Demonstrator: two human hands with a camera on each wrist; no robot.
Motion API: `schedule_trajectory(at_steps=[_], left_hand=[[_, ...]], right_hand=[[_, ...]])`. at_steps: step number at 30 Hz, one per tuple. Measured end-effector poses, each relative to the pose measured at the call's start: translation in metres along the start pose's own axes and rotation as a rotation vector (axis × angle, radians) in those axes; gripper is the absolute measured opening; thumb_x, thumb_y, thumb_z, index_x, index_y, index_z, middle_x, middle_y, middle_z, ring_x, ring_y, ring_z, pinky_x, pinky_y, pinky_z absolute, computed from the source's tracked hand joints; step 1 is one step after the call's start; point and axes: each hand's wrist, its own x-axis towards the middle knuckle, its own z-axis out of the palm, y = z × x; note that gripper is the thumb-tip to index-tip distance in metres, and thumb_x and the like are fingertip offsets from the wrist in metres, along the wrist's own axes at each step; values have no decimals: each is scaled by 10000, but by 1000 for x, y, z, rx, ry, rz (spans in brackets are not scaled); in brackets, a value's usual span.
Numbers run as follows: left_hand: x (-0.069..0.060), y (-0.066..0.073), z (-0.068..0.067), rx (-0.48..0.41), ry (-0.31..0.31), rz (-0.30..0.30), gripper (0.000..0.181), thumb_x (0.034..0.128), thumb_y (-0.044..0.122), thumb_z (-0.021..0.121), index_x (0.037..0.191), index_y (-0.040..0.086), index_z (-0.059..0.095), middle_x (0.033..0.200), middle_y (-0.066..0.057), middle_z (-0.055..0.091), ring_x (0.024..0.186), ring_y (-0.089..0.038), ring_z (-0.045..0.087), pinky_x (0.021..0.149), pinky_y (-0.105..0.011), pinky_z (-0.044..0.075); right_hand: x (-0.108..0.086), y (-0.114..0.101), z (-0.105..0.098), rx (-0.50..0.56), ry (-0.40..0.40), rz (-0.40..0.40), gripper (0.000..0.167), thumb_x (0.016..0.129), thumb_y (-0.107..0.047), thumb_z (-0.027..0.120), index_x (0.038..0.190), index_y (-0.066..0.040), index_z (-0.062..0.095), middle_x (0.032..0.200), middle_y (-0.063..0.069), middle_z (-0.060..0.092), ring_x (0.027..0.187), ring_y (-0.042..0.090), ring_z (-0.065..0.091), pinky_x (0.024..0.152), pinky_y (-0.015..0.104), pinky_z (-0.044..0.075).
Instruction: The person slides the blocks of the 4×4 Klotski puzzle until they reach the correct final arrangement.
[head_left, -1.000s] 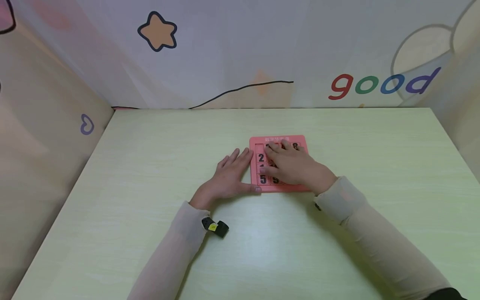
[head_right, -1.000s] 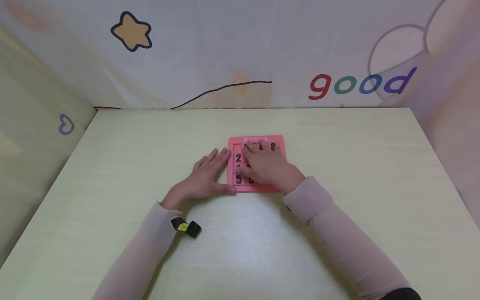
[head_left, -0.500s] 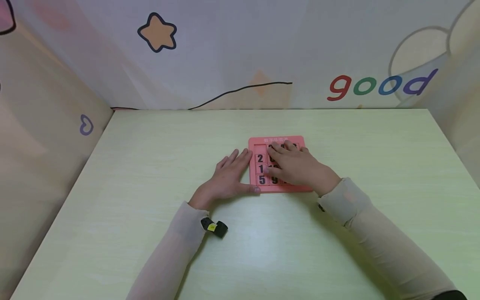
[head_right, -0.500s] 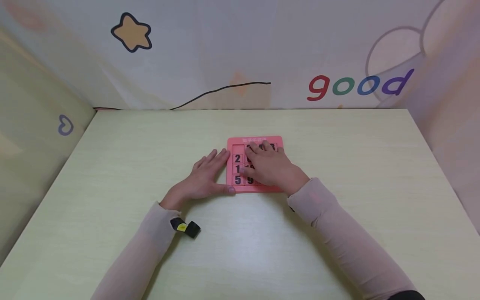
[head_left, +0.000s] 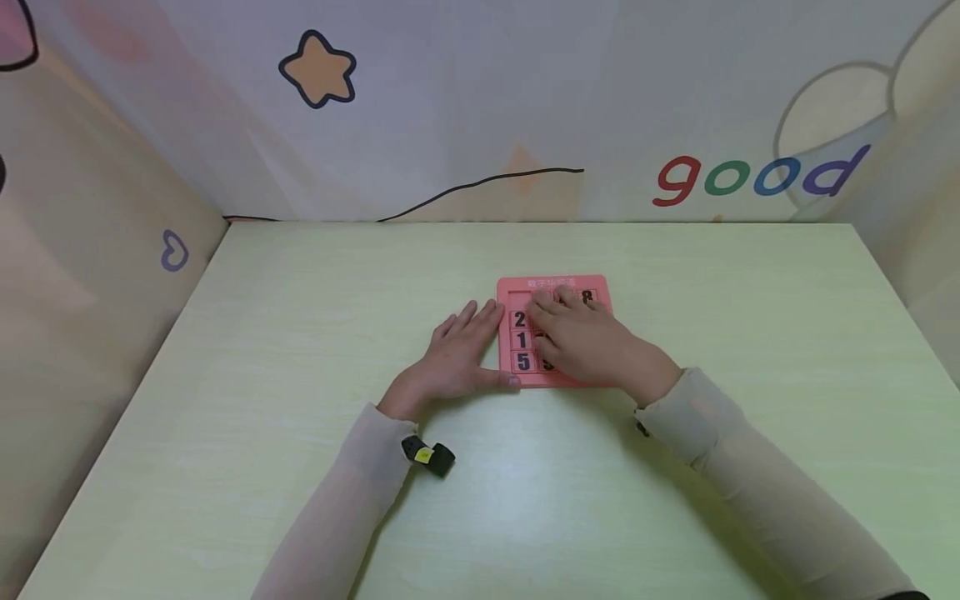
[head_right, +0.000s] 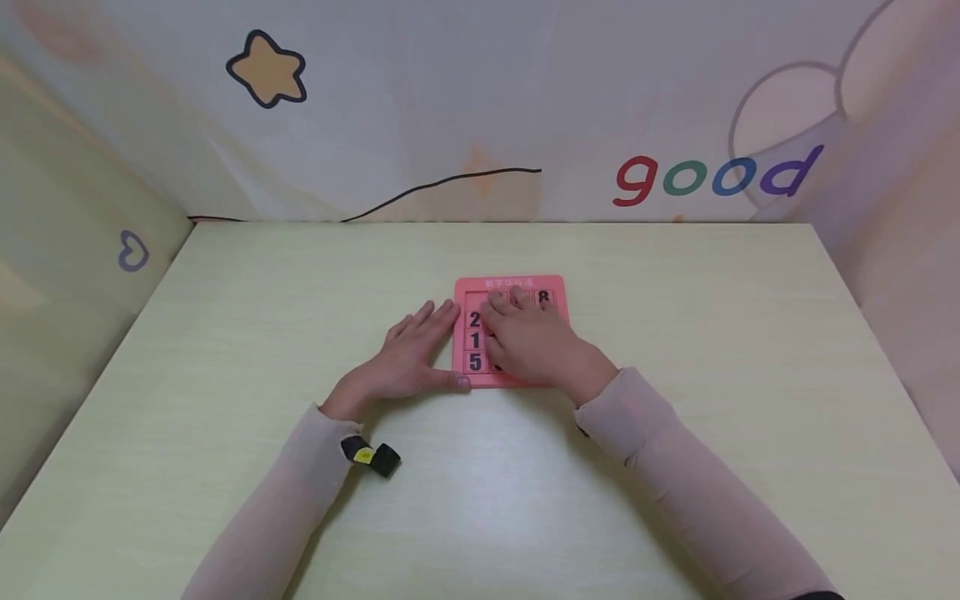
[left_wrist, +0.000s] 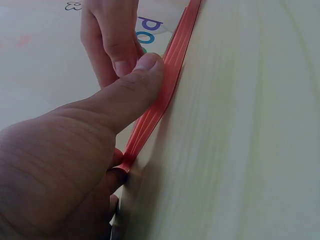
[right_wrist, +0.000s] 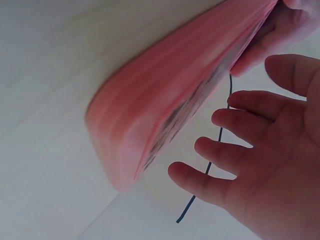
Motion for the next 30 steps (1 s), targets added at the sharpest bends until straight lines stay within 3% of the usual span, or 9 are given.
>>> schedule_trajectory(at_steps=[4, 13, 30], left_hand=[[-1, -1, 0, -8, -2, -4, 1090, 872, 586, 709, 1636, 152, 65, 1692, -3, 25, 1535, -204, -98, 1210, -427, -55], [-2, 0, -1, -17, -6, -6, 1086, 871, 576, 715, 1635, 151, 71, 1691, 2, 25, 1535, -202, -99, 1210, -437, -53], [0, -1, -1, -6, -9, 3, 1082, 875, 581, 708, 1635, 149, 70, 1692, -3, 22, 1534, -205, -102, 1211, -445, -49]], right_hand=[[-1, -8, 1, -14, -10, -31, 546, 1042, -215, 473, 1557, -57, 387, 1620, 141, 289, 1496, 414, 181, 1116, 689, 229], [-5, -14, 5, -48, -35, -42, 553, 1028, -130, 523, 1562, -79, 387, 1633, 108, 277, 1507, 411, 142, 1092, 704, 257], [4, -14, 4, -58, -56, 18, 581, 1041, -244, 513, 1581, -104, 351, 1645, 102, 246, 1500, 436, 143, 1120, 698, 193]])
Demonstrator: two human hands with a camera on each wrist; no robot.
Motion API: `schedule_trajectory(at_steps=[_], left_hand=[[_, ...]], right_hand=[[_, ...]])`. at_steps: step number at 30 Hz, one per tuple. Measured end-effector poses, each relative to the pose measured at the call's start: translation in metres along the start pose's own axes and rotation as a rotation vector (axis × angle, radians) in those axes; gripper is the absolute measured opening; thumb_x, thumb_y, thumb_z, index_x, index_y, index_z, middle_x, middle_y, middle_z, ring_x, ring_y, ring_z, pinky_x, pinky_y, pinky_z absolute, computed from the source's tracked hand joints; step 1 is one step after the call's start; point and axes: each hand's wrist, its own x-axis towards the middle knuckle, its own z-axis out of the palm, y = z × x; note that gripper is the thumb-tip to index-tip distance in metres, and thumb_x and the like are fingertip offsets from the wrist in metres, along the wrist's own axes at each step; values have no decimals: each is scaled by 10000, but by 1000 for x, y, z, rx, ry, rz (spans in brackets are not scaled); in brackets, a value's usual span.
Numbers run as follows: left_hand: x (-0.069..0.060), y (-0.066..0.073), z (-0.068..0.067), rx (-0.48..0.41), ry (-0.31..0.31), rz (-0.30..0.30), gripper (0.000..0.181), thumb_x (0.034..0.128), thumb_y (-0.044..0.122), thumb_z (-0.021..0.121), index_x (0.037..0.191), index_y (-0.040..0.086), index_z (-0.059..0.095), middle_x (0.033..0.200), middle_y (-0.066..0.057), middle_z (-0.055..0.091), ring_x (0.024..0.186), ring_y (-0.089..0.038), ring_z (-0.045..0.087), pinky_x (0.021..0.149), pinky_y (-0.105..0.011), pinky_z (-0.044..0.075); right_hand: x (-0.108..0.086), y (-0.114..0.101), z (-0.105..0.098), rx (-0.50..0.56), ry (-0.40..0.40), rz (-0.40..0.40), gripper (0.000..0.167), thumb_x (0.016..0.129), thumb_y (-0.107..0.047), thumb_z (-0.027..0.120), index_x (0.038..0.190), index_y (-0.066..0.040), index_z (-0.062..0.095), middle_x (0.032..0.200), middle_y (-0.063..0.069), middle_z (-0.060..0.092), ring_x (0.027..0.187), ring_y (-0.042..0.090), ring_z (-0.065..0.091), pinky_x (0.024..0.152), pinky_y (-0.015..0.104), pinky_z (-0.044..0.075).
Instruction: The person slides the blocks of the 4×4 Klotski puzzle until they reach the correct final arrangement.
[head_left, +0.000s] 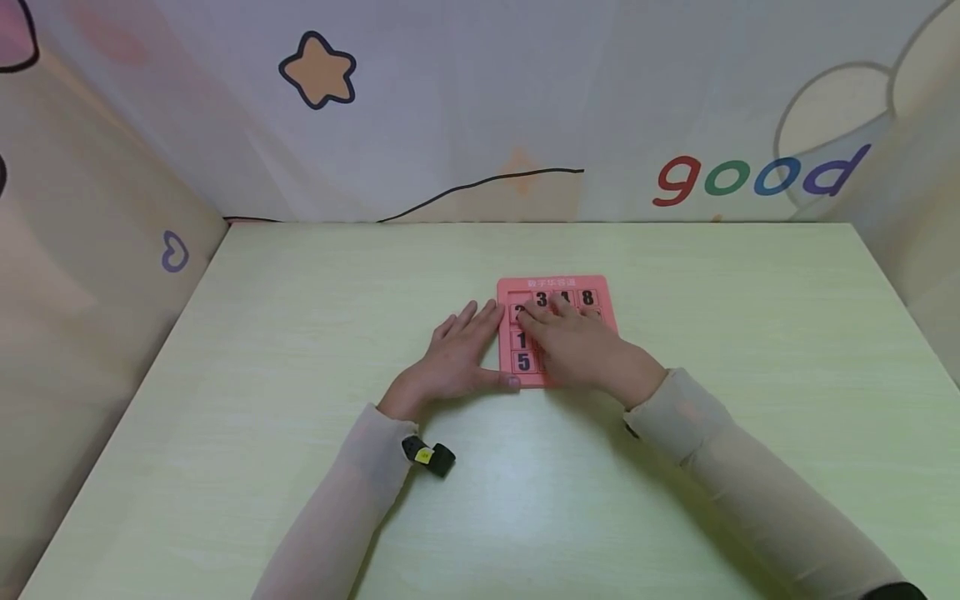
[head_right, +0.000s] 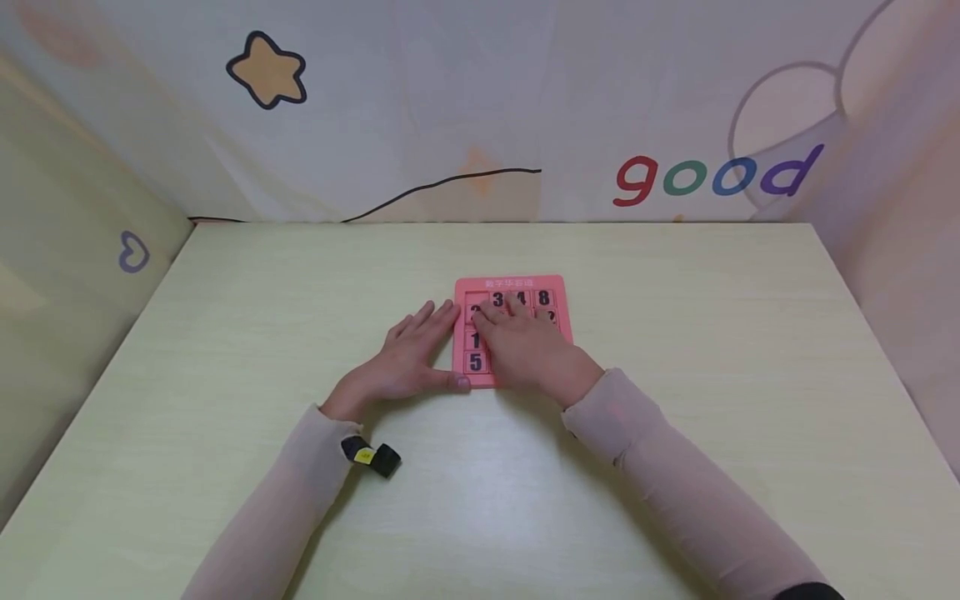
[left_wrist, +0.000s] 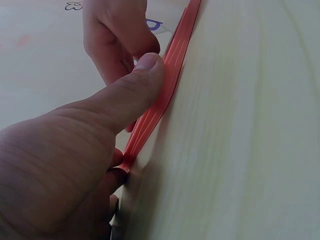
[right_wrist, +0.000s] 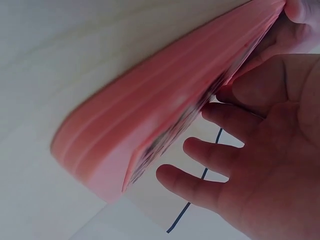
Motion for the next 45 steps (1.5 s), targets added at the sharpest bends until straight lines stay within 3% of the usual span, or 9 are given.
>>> schedule_trajectory(at_steps=[15, 33, 45], left_hand=[[0, 0, -1, -5, -1, 1, 1093, 868, 581, 716, 1636, 154, 67, 1693, -6, 30, 1536, -212, -93, 1212, -451, -46], [-1, 0, -1, 4, -1, -2, 1101, 867, 599, 709, 1637, 162, 55, 1692, 2, 25, 1536, -208, -93, 1211, -444, -49], [-1, 1, -1, 8, -2, 0, 1094, 873, 597, 703, 1636, 161, 52, 1692, -4, 22, 1535, -212, -97, 1211, -440, -51]], right_hand=[[15, 4, -5, 10, -17, 51, 612, 1031, -238, 518, 1597, -126, 314, 1656, 107, 224, 1506, 427, 136, 1122, 680, 206], [21, 8, -11, 53, -43, 65, 604, 1017, -149, 491, 1595, -113, 318, 1666, 90, 191, 1515, 406, 107, 1122, 684, 203], [9, 7, -6, 27, -16, 42, 596, 1033, -178, 492, 1595, -94, 313, 1655, 121, 218, 1510, 417, 121, 1115, 690, 208]])
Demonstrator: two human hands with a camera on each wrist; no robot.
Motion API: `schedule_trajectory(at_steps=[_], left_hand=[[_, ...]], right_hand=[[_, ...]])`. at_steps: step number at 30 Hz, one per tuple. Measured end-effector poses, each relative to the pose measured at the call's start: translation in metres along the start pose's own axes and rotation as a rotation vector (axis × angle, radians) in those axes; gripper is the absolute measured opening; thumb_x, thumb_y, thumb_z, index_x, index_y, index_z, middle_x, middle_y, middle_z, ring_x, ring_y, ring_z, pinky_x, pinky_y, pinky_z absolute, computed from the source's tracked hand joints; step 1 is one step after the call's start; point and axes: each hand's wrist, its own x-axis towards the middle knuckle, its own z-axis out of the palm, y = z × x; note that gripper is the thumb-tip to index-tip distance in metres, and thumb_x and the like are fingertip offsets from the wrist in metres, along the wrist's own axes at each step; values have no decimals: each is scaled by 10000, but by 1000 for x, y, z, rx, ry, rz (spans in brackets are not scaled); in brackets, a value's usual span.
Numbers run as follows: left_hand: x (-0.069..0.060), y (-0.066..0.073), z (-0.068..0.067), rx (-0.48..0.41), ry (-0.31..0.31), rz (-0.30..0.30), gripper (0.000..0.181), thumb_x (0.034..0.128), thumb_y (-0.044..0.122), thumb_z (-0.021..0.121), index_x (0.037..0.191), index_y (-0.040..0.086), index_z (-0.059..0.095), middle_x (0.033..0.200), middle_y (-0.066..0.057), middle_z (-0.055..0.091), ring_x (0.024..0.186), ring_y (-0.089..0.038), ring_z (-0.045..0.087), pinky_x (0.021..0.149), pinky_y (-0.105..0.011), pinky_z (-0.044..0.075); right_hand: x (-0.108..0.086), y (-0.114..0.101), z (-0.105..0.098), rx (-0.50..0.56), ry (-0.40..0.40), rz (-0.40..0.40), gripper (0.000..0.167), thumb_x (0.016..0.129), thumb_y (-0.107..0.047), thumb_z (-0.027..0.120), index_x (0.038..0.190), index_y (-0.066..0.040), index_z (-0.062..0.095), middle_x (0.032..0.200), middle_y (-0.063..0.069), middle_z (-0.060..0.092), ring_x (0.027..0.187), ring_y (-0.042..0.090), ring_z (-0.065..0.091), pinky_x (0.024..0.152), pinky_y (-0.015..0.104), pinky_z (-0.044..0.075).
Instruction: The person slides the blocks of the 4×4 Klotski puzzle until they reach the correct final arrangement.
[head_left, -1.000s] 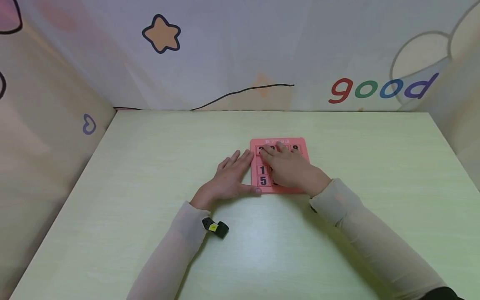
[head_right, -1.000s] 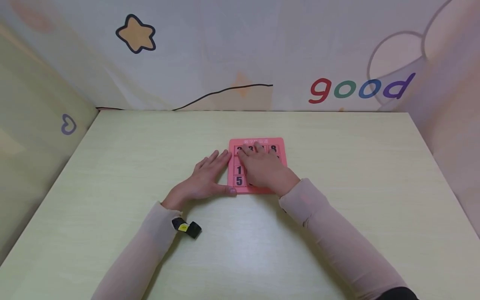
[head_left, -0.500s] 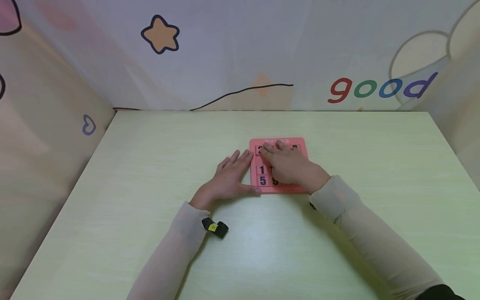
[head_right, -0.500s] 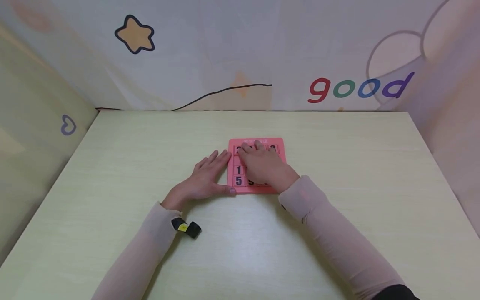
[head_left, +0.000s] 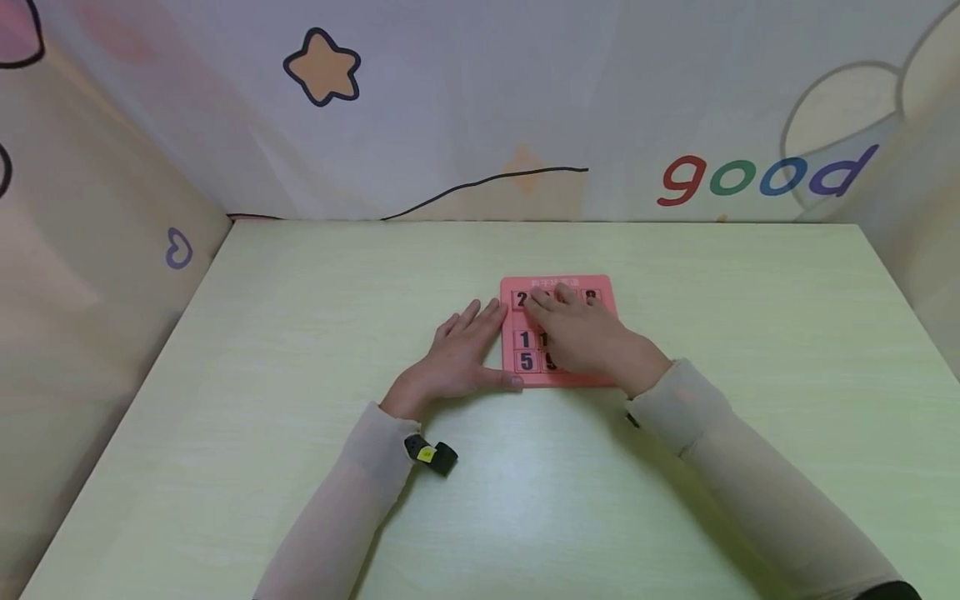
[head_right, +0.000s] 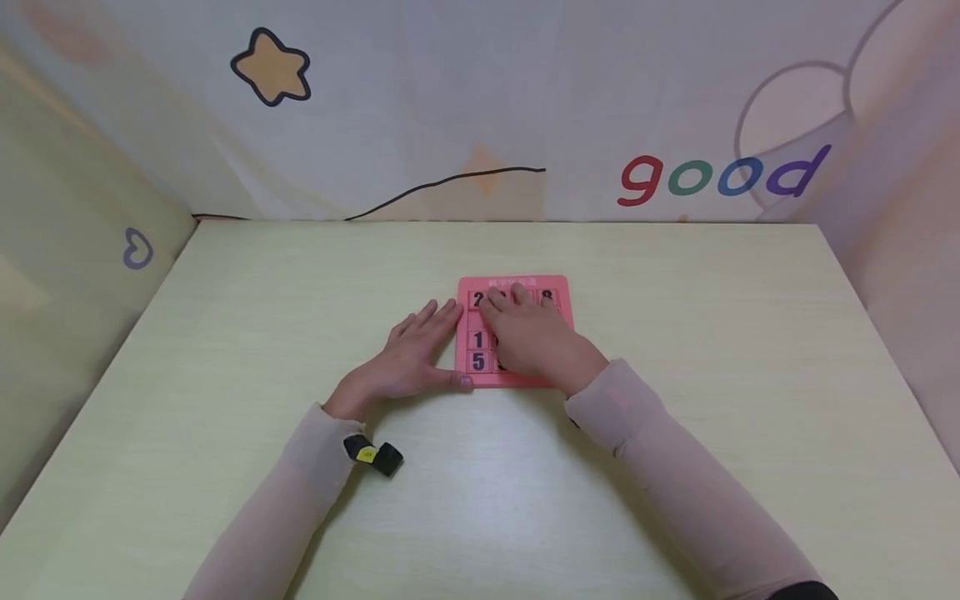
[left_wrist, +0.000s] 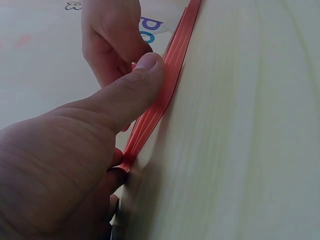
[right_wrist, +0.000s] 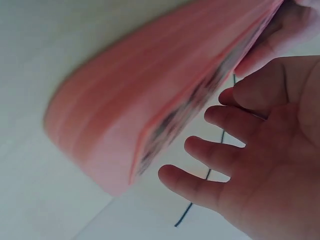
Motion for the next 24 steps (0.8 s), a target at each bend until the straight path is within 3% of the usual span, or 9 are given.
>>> schedule_trajectory(at_steps=[10, 24], left_hand=[[-1, 1, 0, 0, 9, 1, 1086, 876, 582, 707, 1637, 145, 68, 1692, -17, 33, 1537, -221, -86, 1212, -452, -41], [0, 0, 1, 0, 9, -5, 1100, 868, 607, 701, 1636, 156, 55, 1691, 2, 16, 1535, -201, -96, 1210, -441, -48]], right_hand=[[-29, -9, 6, -71, 53, -104, 606, 992, -192, 652, 1543, -76, 427, 1606, 133, 331, 1488, 437, 190, 1083, 712, 265], [-44, -15, 14, -90, 48, -134, 547, 1009, -141, 574, 1534, -67, 440, 1608, 106, 344, 1492, 426, 184, 1081, 724, 257]])
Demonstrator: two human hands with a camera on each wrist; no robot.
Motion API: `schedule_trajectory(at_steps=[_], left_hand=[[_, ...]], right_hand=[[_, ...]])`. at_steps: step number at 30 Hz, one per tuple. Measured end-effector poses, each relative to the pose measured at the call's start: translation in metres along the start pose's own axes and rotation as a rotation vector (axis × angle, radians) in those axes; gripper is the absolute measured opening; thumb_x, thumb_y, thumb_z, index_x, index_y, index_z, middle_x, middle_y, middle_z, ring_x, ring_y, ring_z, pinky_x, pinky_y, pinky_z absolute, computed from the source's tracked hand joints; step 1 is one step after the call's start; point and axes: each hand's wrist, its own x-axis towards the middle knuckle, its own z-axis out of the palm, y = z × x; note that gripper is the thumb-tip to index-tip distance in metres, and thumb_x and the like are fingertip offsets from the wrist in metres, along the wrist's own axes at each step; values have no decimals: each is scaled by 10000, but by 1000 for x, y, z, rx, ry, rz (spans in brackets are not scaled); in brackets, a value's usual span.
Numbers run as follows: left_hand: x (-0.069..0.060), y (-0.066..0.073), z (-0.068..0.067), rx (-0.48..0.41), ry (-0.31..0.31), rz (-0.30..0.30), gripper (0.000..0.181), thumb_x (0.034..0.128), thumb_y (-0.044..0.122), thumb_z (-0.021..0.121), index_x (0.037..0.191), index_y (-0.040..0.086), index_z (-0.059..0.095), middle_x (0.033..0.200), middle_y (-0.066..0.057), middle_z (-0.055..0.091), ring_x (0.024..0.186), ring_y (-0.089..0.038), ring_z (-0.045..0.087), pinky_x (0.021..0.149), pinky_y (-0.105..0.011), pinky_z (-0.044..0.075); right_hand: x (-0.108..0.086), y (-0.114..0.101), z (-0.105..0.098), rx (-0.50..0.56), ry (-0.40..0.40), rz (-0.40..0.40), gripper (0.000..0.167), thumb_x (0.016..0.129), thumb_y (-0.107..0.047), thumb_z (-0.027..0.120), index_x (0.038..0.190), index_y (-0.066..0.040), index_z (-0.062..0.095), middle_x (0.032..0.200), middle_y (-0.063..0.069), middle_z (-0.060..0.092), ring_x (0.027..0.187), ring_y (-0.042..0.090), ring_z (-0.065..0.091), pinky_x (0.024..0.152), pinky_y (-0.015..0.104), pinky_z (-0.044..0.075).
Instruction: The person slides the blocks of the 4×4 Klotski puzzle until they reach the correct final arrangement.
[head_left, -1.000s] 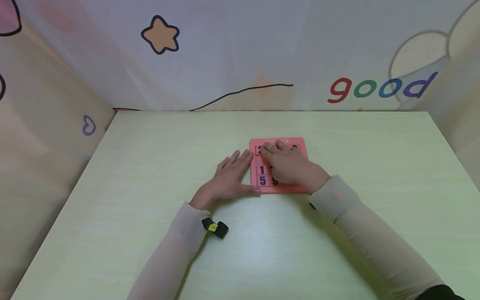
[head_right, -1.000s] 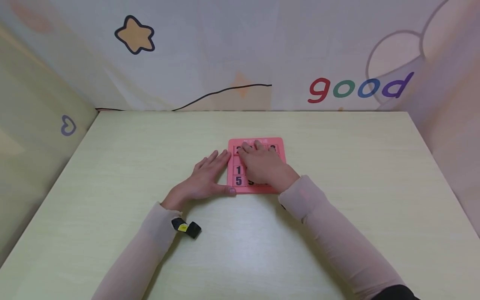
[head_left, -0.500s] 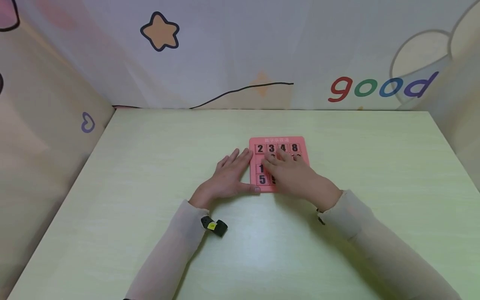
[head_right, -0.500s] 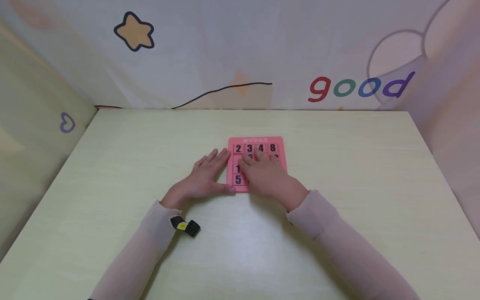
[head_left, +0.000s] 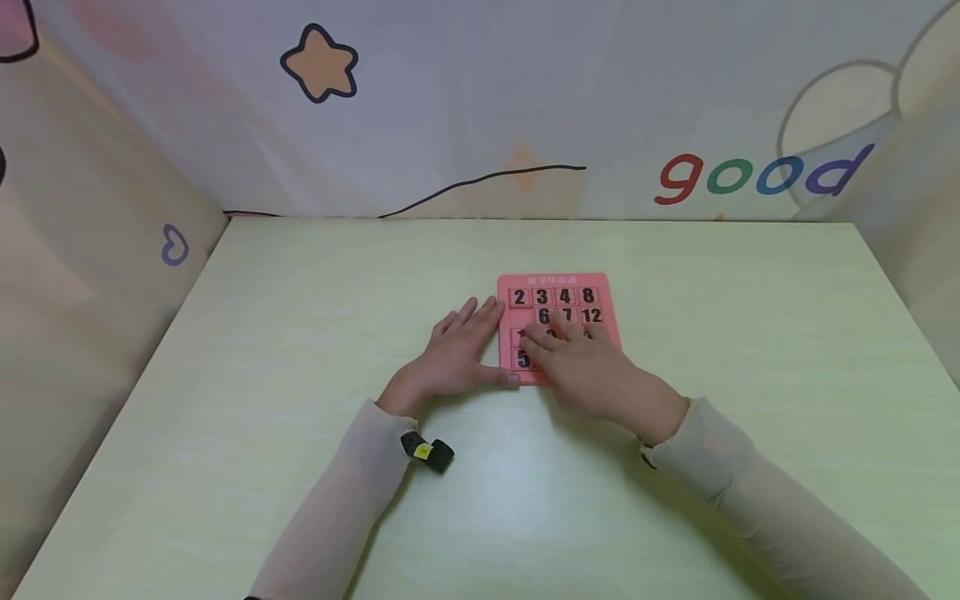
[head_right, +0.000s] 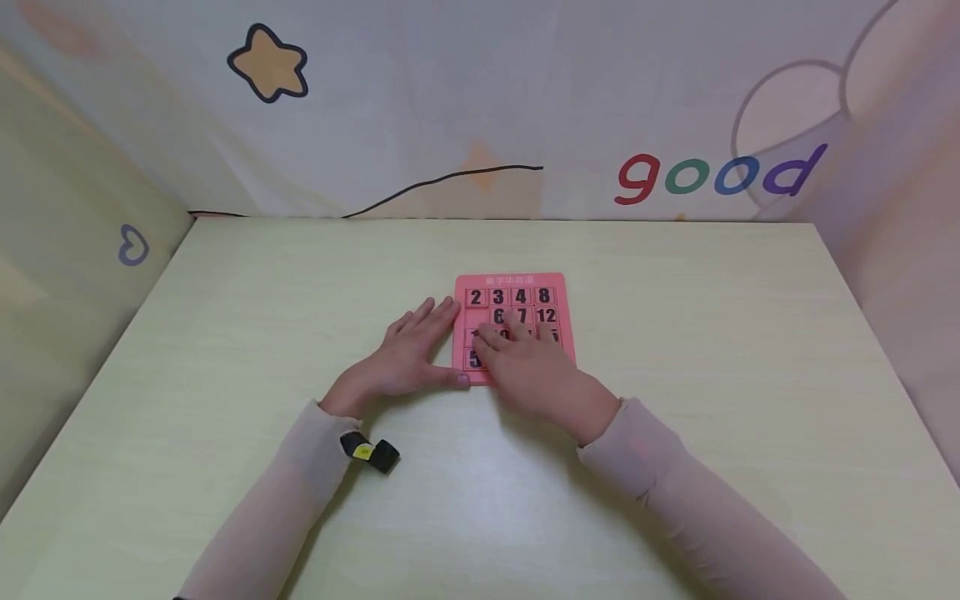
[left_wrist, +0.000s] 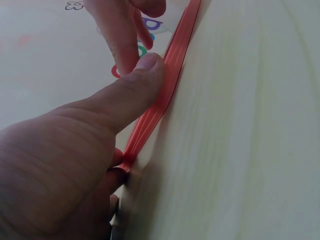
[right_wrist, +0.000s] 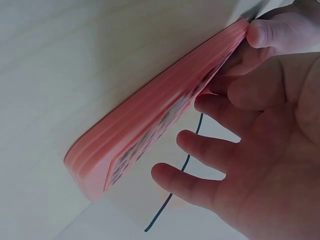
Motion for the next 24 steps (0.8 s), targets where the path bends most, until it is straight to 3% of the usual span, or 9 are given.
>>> schedule_trajectory(at_steps=[24], left_hand=[[1, 0, 0, -16, -3, 0, 1104, 862, 595, 717, 1637, 151, 69, 1693, -3, 34, 1537, -203, -89, 1212, -443, -48]], right_hand=[[12, 0, 1, 23, -30, 57, 581, 1034, -195, 551, 1575, -94, 366, 1628, 114, 287, 1496, 424, 175, 1099, 716, 222]])
